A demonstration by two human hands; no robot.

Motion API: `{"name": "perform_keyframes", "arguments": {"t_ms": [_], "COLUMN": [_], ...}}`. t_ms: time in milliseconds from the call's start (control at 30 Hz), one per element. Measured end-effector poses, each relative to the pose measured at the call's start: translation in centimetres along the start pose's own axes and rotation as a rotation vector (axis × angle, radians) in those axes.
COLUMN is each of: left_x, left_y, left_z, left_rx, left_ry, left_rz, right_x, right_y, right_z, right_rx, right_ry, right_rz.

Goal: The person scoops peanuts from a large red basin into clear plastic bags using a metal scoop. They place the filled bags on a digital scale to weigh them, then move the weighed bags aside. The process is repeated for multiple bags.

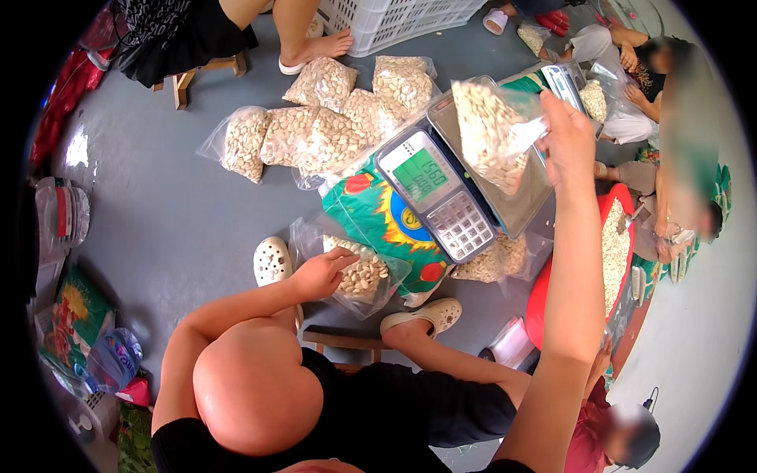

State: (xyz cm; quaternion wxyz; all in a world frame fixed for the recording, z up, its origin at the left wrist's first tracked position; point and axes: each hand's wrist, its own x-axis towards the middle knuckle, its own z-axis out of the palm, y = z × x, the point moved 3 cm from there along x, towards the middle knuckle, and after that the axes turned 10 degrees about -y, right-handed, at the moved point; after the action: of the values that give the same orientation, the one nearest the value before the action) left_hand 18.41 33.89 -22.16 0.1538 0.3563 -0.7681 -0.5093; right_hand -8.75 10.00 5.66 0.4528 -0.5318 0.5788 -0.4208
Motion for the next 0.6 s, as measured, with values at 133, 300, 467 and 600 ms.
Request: {"name": "perform_keyframes", "arguments": {"t_ms": [133,300,467,600], "left_x": [0.1,0.1,-0.2,-0.3], "left_y": [-0.3,-0.5,-0.3,-1.0], "left_z": [0.2,0.0,-0.8,-0.6], "left_rx": [-0.003,-0.018,-0.036,-0.02], "left_ry": [-0.005,0.012,0.039,0.028], "left_rz": [-0.018,-0.035,-0.042,-0.051], "right_x": [1.3,3.5,7.6,8.6], "right_y": [-3.3,-2.1,1.4,5.9], "right_z": [4.5,12.8,19.6,23.4], "right_rx": [0.185,0.202,-0.442,-1.065], "right_ry": [-0.206,-0.361,-0.354,-0.286], "right_rz": [-0.071,-0.055,-0.251,-0.456]}}
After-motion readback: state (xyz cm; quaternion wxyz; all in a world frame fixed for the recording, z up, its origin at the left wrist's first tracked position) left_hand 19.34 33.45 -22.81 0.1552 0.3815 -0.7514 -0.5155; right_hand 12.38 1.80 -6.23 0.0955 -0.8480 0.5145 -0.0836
